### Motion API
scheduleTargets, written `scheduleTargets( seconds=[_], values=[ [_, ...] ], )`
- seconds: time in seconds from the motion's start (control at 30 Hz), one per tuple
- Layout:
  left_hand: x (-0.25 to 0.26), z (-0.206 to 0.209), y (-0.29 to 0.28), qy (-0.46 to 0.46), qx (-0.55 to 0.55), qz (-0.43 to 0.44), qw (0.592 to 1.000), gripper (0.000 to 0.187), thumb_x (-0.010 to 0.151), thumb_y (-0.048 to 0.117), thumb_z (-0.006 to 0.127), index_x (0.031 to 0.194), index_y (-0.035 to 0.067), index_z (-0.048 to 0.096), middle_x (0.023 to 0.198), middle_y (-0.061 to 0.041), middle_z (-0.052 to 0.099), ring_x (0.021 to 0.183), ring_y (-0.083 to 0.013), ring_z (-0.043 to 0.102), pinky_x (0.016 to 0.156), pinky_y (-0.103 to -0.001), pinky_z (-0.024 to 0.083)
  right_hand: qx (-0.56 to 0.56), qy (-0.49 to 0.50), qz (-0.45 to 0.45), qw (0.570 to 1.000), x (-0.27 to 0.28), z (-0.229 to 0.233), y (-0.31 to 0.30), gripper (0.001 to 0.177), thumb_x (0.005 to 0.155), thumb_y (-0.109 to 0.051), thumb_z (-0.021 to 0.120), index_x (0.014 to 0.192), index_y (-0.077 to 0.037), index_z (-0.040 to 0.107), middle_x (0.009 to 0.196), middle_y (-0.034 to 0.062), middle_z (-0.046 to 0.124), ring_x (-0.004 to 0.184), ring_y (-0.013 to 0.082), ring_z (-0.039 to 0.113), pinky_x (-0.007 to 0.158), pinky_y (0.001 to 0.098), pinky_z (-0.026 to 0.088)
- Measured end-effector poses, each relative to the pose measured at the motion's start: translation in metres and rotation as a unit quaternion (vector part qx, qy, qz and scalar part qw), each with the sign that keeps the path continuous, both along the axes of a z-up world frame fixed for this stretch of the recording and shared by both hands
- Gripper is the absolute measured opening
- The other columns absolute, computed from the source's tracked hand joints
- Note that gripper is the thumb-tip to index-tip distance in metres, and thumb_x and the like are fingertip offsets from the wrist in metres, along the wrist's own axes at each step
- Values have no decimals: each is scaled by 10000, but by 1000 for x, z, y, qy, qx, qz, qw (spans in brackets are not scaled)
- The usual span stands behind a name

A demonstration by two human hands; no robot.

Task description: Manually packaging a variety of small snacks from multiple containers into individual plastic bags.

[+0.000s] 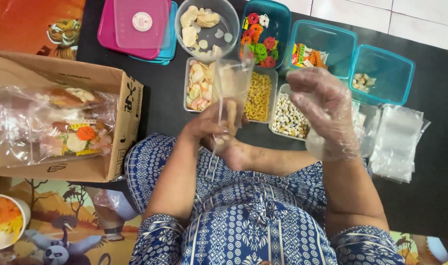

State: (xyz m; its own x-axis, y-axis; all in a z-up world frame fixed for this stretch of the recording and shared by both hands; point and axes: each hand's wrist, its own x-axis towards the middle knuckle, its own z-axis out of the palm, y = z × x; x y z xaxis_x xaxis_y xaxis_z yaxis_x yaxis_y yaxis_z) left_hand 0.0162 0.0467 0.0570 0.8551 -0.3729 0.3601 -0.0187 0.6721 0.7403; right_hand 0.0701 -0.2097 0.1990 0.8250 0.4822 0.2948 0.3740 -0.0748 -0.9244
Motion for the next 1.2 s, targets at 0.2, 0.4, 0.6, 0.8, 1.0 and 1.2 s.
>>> scheduleTargets(
  seconds=[0.2,0.4,0.6,0.8,1.0,1.2],
  values=[
    [-1,21,14,-17,29,-142,989,315,716,139,848,936,-2,672,871,-134,691,809,-177,658,674,-282,507,-140,-241,18,960,-17,24,13,694,914,-406,801,1461,-38,582,1360,247,563,1327,425,524,1096,526,435],
    [-4,-24,16,5,174,-195,965,715,776,198,839,1404,75,522,1331,-103,627,1236,-252,621,1080,-403,503,-319,-327,70,887,-16,38,34,366,837,-234,912,1063,-105,655,1534,234,408,1464,484,335,1187,685,387],
    [-8,-22,19,-42,269,-71,960,1155,747,298,897,1617,55,177,1663,-121,266,1558,-279,237,1283,-444,207,-182,-221,103,953,-10,16,31,181,929,-178,807,945,-56,673,1475,204,460,1445,406,436,1212,614,393],
    [-10,-2,8,-11,406,-86,910,928,684,395,870,1469,181,423,1503,-52,514,1435,-246,448,1171,-396,335,-107,-162,126,973,-9,-7,14,89,947,-123,800,976,-73,732,1653,70,287,1562,332,362,1325,582,368],
    [-13,-47,5,36,392,72,916,1036,496,207,991,1401,140,491,1165,-157,648,1140,-315,633,994,-455,492,-89,-6,129,988,4,-4,-14,136,866,-2,737,969,-91,737,1610,190,397,1526,409,346,1195,568,334],
    [-4,-42,13,13,401,351,846,996,555,404,1021,1364,123,511,1210,-167,624,1191,-333,625,1050,-440,465,-73,80,-131,985,48,-53,-51,237,1004,97,547,973,-39,738,1112,170,725,1123,214,698,1054,363,550]
  ],
)
